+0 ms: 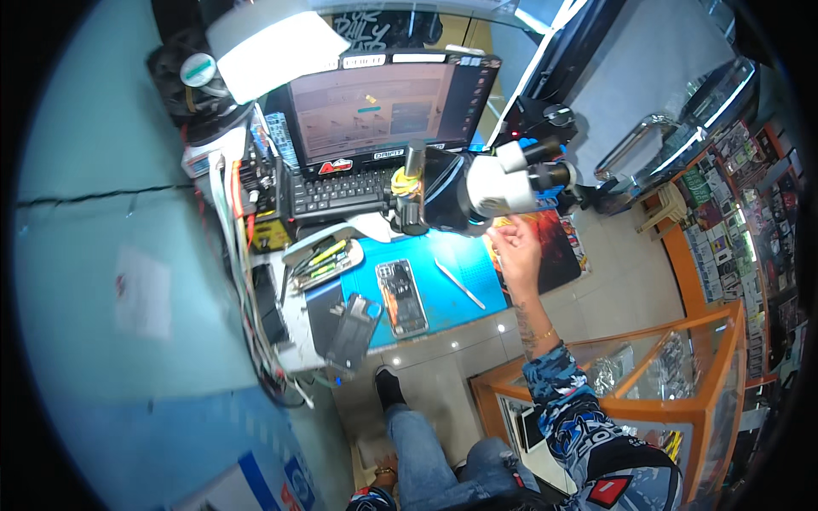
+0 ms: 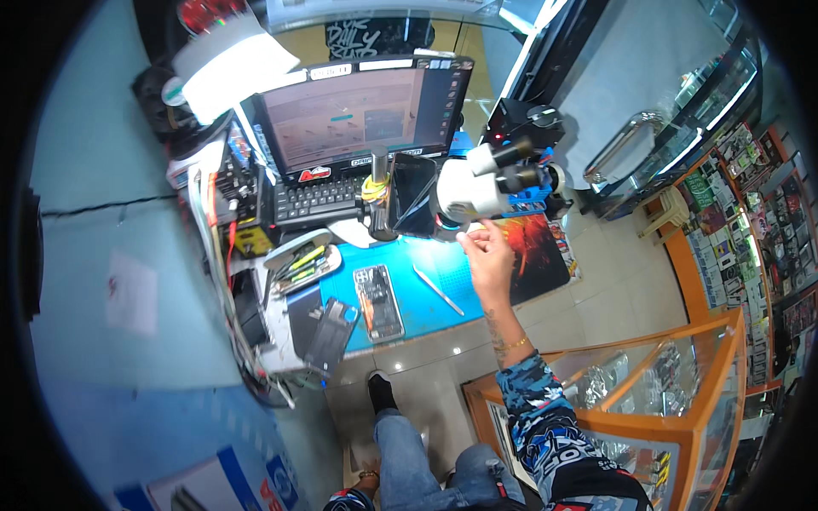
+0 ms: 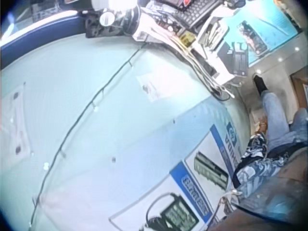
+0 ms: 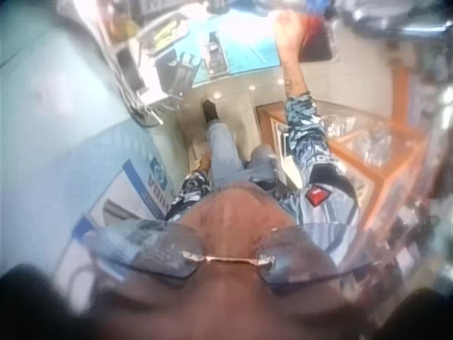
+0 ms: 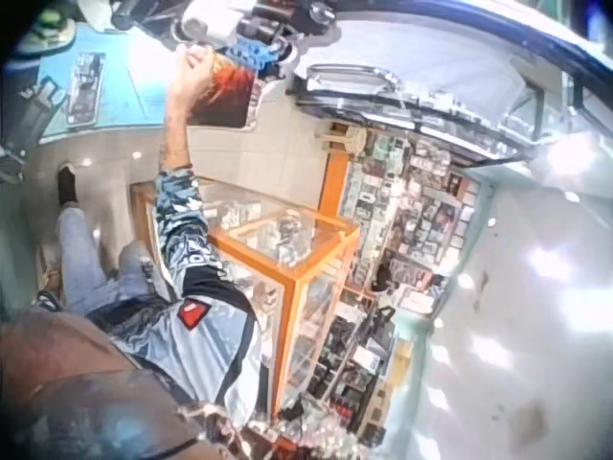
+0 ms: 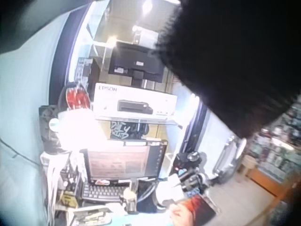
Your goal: The person works on a disassembled smartphone at a cluttered electronics repair bench. They use a yellow-handled screwdriver to manipulate internal components, then connect a power adapter to a multimeter and place the phone on the bench.
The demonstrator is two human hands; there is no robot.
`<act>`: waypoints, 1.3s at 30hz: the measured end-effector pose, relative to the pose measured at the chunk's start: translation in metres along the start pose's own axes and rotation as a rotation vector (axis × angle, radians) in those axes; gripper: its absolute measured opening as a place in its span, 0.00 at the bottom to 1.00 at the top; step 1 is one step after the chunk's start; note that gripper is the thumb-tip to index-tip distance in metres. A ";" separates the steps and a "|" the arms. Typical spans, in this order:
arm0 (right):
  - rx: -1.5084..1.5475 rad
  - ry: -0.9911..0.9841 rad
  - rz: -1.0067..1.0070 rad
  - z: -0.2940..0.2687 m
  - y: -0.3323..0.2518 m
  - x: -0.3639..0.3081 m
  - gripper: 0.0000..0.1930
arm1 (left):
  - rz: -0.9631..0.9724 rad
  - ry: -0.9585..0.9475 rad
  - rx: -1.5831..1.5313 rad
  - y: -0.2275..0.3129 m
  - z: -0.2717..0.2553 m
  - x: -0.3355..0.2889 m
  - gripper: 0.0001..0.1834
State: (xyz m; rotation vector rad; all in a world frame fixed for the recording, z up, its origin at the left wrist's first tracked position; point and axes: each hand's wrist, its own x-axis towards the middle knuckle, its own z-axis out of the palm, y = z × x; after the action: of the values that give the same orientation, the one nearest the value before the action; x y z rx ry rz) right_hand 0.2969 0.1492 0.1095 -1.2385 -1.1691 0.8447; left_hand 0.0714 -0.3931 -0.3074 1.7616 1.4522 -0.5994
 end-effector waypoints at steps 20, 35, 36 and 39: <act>0.033 -0.069 -0.113 0.010 0.016 0.061 0.22 | -0.426 -0.209 -0.801 -0.128 -0.089 0.108 0.27; -0.398 -0.281 -0.239 -0.009 0.048 -0.071 0.14 | -0.626 0.624 -0.968 -0.188 -0.030 0.118 0.22; -0.389 -0.227 -0.204 -0.018 0.046 -0.079 0.13 | -0.617 0.826 -0.837 -0.182 -0.062 0.106 0.22; -0.381 -0.184 -0.248 -0.032 0.041 -0.109 0.12 | -0.554 1.180 -0.755 -0.139 -0.127 0.043 0.21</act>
State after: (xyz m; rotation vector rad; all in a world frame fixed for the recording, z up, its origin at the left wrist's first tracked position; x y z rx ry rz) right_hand 0.3067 0.0445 0.0495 -1.3017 -1.6512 0.5730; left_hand -0.0660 -0.2573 -0.2999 1.0223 2.5074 0.8547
